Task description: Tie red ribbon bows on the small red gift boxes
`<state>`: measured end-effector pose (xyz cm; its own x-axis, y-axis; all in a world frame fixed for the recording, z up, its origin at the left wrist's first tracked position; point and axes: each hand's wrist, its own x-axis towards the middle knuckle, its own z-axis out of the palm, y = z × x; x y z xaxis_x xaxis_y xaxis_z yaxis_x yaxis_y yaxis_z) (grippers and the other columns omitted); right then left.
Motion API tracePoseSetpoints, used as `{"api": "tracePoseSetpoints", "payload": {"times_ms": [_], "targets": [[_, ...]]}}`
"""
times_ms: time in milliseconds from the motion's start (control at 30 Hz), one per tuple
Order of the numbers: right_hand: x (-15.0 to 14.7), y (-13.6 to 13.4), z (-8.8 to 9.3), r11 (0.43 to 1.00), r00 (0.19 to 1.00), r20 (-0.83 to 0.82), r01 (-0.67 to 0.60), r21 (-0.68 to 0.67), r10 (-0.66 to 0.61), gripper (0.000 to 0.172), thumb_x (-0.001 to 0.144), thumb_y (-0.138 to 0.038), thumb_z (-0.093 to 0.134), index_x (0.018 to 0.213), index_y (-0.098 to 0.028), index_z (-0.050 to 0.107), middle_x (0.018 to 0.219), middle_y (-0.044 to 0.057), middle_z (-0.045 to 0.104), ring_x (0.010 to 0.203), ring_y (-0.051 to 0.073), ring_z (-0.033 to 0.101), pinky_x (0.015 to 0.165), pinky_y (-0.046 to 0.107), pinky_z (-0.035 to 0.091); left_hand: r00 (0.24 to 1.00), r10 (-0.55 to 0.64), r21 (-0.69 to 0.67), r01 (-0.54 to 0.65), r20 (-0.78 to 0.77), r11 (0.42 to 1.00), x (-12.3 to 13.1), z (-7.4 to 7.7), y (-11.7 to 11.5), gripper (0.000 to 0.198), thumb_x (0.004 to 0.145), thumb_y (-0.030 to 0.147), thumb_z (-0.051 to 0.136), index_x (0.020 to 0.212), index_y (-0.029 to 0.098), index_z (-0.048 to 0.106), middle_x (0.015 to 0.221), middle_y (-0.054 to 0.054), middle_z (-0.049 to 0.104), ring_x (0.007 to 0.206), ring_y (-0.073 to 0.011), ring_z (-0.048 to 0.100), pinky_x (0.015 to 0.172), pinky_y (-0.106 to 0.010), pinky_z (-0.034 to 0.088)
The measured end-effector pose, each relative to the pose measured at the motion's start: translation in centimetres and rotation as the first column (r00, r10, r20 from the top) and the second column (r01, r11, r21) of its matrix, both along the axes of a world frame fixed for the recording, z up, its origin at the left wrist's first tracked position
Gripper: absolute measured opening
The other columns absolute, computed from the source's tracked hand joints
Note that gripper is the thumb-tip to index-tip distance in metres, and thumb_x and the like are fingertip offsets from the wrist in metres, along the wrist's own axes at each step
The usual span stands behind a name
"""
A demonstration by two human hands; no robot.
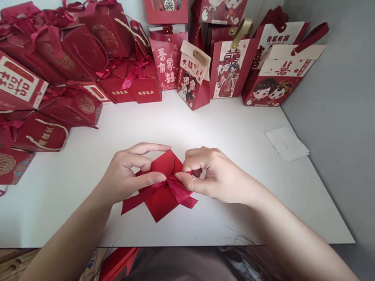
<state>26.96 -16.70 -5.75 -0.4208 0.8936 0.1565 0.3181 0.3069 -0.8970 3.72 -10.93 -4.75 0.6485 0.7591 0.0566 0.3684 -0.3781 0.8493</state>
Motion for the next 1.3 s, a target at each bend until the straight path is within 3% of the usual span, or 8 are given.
{"api": "tracePoseSetpoints", "payload": {"times_ms": [167,333,433,533,700,967,1133,1300], "targets": [[-0.2,-0.1,0.2,0.994,0.999,0.036,0.018,0.109,-0.022,0.037,0.101,-0.026,0.055,0.065,-0.017,0.057,0.07,-0.001,0.05,0.066,0.011,0.046,0.063,0.026,0.038,0.998,-0.021,-0.071,0.017,-0.061,0.997,0.5,0.1,0.2,0.058,0.079,0.041,0.075,0.047,0.018,0.033,0.097,-0.006,0.075,0.124,-0.0265,0.059,0.088,-0.034,0.048],[-0.8,0.9,0.2,0.949,0.989,0.037,0.128,0.287,-0.145,0.052,0.104,-0.029,0.049,0.054,-0.017,0.051,0.07,0.002,0.05,0.072,0.014,0.047,0.076,0.033,0.04,0.982,-0.125,-0.003,0.126,-0.143,0.992,0.9,0.4,0.6,0.061,0.08,0.036,0.074,0.052,0.016,0.024,0.074,0.002,0.066,0.082,-0.0162,0.062,0.109,-0.043,0.033],[-0.9,1.5,-0.2,0.978,0.988,-0.022,0.152,0.14,-0.15,0.053,0.103,-0.035,0.051,0.053,-0.017,0.055,0.068,0.001,0.049,0.069,0.014,0.048,0.074,0.033,0.041,0.984,-0.134,-0.015,0.133,-0.114,0.991,0.9,0.3,0.7,0.06,0.083,0.035,0.071,0.054,0.016,0.022,0.064,0.004,0.057,0.071,-0.0126,0.055,0.109,-0.042,0.035],[-0.8,1.5,-0.7,0.992,0.977,-0.183,0.095,-0.089,-0.11,0.045,0.102,-0.041,0.052,0.065,-0.019,0.065,0.08,0.001,0.054,0.072,0.013,0.053,0.072,0.03,0.045,0.991,-0.128,-0.141,0.132,0.035,0.981,0.7,-0.1,0.6,0.055,0.087,0.035,0.066,0.051,0.016,0.028,0.088,-0.003,0.07,0.09,-0.0182,0.063,0.099,-0.039,0.044],[0.1,0.8,-1.2,0.989,0.947,-0.288,0.13,-0.063,-0.143,0.027,0.099,-0.049,0.055,0.109,-0.028,0.068,0.116,0.006,0.06,0.11,0.021,0.058,0.094,0.036,0.049,0.971,0.01,-0.355,0.077,0.238,0.932,-0.1,-0.7,0.8,0.041,0.092,0.036,0.059,0.057,0.015,0.054,0.133,-0.01,0.064,0.118,-0.0276,0.063,0.104,-0.045,0.046],[2.7,1.0,-2.6,0.975,0.972,-0.115,-0.212,-0.067,0.204,0.111,0.074,-0.036,0.087,0.158,-0.04,0.016,0.164,0.005,0.024,0.151,0.03,0.024,0.121,0.052,0.03,0.923,0.06,-0.391,0.102,0.381,0.915,-0.3,-1.6,1.2,0.03,0.091,0.036,0.059,0.068,0.016,0.058,0.132,-0.012,0.064,0.129,-0.0319,0.056,0.11,-0.049,0.042],[1.8,1.5,-5.0,0.958,0.972,-0.092,-0.229,-0.173,0.216,0.116,0.074,-0.032,0.087,0.16,-0.036,0.009,0.167,0.007,0.016,0.151,0.029,0.026,0.123,0.049,0.025,0.888,0.126,-0.478,0.114,0.442,0.871,-0.4,-2.2,1.5,0.033,0.091,0.052,0.053,0.103,0.022,0.058,0.136,-0.012,0.06,0.125,-0.031,0.058,0.096,-0.046,0.052],[1.8,2.0,-5.9,0.964,0.967,-0.155,-0.223,-0.143,0.2,0.102,0.076,-0.031,0.085,0.157,-0.032,0.025,0.165,0.008,0.024,0.149,0.028,0.031,0.121,0.046,0.03,0.894,0.074,-0.45,0.15,0.443,0.88,-1.2,-3.2,2.7,0.043,0.092,0.053,0.042,0.113,0.021,0.062,0.135,-0.012,0.061,0.13,-0.0311,0.053,0.109,-0.05,0.043]]}}
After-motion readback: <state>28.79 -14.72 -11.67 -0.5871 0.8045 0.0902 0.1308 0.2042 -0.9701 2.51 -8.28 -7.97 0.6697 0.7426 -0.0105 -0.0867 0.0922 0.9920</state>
